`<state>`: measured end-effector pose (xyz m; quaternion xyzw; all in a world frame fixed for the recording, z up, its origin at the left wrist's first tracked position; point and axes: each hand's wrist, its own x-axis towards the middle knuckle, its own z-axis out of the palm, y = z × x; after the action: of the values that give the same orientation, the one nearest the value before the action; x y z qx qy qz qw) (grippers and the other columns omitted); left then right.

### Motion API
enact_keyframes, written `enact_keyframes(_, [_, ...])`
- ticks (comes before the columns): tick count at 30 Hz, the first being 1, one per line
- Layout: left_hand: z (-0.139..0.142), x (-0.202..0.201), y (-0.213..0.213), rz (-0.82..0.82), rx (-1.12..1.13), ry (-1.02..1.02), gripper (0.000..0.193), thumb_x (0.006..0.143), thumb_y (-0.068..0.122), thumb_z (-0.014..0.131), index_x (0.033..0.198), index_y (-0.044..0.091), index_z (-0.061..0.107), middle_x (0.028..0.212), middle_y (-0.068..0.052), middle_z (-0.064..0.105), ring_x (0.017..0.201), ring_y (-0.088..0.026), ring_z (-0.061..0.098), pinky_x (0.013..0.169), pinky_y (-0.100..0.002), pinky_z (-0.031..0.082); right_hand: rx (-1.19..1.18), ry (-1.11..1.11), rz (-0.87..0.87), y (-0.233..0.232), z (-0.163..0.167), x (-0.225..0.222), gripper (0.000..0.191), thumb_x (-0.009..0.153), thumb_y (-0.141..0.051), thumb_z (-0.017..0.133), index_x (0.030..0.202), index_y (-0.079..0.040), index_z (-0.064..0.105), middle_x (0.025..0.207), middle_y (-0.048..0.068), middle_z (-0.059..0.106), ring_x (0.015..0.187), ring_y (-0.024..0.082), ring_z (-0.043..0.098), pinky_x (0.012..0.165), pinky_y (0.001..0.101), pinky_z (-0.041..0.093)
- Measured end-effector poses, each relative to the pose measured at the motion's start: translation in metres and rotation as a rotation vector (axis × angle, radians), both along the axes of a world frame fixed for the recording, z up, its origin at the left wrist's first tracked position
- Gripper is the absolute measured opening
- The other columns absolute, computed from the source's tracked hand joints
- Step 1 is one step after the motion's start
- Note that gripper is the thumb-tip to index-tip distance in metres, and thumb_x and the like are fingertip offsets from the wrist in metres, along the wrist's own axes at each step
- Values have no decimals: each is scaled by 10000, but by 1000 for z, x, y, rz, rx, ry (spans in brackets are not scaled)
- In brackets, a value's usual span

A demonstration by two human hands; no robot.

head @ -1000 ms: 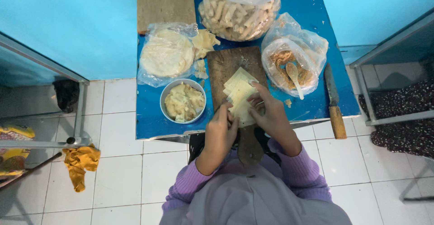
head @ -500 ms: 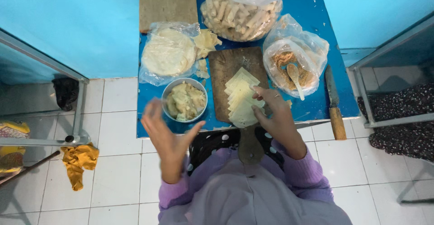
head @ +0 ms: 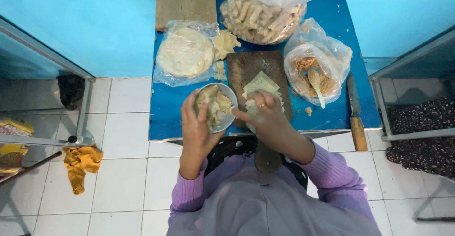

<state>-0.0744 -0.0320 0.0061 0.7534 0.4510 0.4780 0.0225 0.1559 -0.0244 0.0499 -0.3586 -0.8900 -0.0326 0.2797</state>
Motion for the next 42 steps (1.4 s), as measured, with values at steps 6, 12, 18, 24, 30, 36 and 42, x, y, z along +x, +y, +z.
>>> enact_keyframes(6, [5,3,-3,-19,-14,-9,1136,646,148,953,1535,209,249,1550,-261,344,1388,-506,418,1126,-590,396,105,-324,-99,10,-5,-22,374,879,-210,628,1228,-288,737,1660,97,301,1508,457,223,1007,847,257])
enact_keyframes(12, [8,5,-5,-18,-32,-19,1139,617,116,925,1531,210,252,1548,-253,348,1392,-496,417,1115,-593,401,85,-341,-62,16,-11,-33,299,902,-237,657,1183,-214,759,1699,49,274,1566,415,181,1003,842,317])
enact_keyframes(18, [11,10,-10,-25,2,-31,1092,630,60,906,1523,201,292,1549,-246,347,1390,-491,413,1118,-607,392,68,-293,-61,15,-15,-36,314,861,-236,686,1155,-183,781,1684,106,272,1551,452,172,997,850,309])
enact_keyframes(24, [13,15,-13,14,-1,-38,1071,624,34,886,1512,207,313,1550,-244,346,1405,-489,407,1129,-602,392,30,-259,-47,17,-17,-34,205,848,-238,710,1027,-183,793,1690,109,247,1558,461,140,1026,879,243])
enact_keyframes(30, [14,15,-13,2,-13,-45,1063,615,39,891,1501,197,324,1552,-245,342,1410,-493,399,1134,-602,383,-281,-151,53,22,-12,-29,238,737,-88,775,964,-161,773,1695,98,139,1554,451,-9,1022,907,85])
enact_keyframes(36, [14,12,-13,-2,-28,-6,1065,612,72,904,1500,186,326,1556,-246,337,1416,-490,395,1137,-602,357,-632,78,160,25,-5,-13,548,652,183,576,1071,-149,698,1757,113,68,1604,450,-104,1109,858,1])
enact_keyframes(42, [11,12,-13,21,-39,5,1075,594,94,911,1491,190,327,1562,-251,326,1419,-493,379,1131,-609,335,-300,-162,-3,-3,-13,-11,730,643,109,637,1311,-186,646,1685,159,134,1545,482,5,1041,873,42])
